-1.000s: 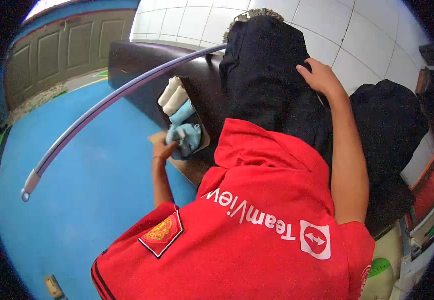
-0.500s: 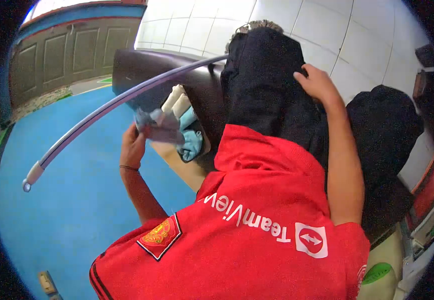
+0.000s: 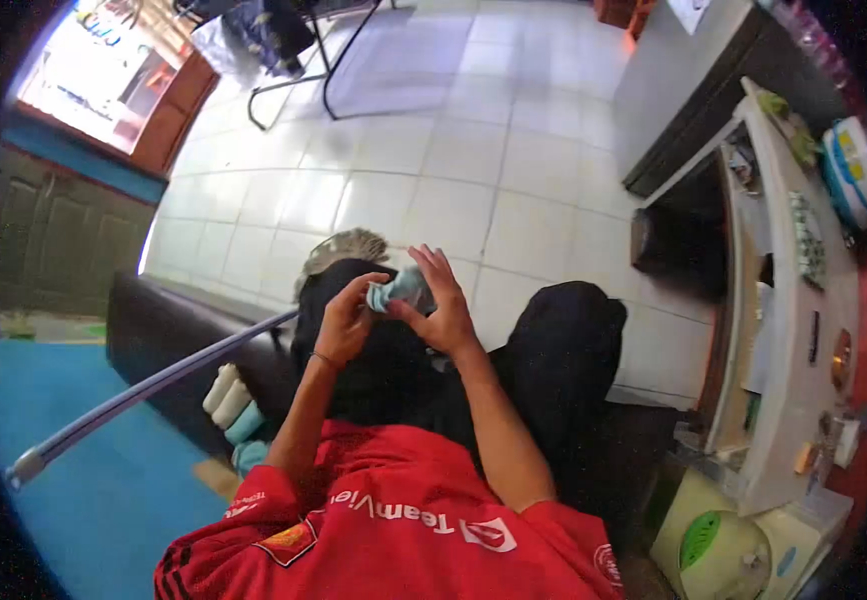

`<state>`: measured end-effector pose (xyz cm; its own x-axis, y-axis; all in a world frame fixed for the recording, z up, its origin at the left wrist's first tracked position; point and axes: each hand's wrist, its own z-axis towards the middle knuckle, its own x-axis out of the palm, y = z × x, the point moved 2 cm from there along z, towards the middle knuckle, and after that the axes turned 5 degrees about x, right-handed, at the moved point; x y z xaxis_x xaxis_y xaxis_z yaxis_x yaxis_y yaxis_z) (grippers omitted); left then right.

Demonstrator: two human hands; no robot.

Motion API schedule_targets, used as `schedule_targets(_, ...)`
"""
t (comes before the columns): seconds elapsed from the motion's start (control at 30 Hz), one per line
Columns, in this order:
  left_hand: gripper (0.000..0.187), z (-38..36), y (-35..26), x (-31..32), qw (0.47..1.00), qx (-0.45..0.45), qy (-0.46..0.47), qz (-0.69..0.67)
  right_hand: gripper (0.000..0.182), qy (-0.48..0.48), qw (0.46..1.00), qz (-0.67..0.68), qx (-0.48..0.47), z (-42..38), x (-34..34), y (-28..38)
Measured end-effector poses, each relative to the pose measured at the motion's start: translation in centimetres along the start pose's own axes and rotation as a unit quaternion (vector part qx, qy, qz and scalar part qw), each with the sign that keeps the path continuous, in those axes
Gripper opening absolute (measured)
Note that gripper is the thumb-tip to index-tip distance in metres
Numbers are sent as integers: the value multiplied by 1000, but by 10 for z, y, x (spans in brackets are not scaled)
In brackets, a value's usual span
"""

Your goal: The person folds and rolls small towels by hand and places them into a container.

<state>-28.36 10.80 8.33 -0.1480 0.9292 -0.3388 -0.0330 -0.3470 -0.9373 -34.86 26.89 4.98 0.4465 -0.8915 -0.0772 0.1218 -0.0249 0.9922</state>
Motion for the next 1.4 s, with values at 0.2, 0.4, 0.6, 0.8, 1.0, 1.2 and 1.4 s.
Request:
schedule_targets(0.2,23,10,75,51,999,6,-39,26,44,28,993,-71,85,1,-5,-14)
schedule_targets(0.4,27,9,71,54,997,-2,23,72,32,-70,971,-216,70,-1,8,-69)
schedule_targets(0.6,20,12,80,51,994,-42,20,-100,25,-204,962,-169,69,2,-5,-45)
schedule_targets(0.8,29,10,84,57,997,-30,32,-59,23,-139,976,-154,64,4,1,-47)
schedule_targets(1.0,20,8,89,52,996,-61,10,-58,21,-148,968,-194,52,3,3,-48)
schedule_targets(1.2,14,14,64,51,992,54,-61,98,19,-142,971,-192,19,6,2,-54)
schedule_targets(1.4,12,22,52,58,984,103,-101,105,16,-158,966,-202,-30,8,-4,-32)
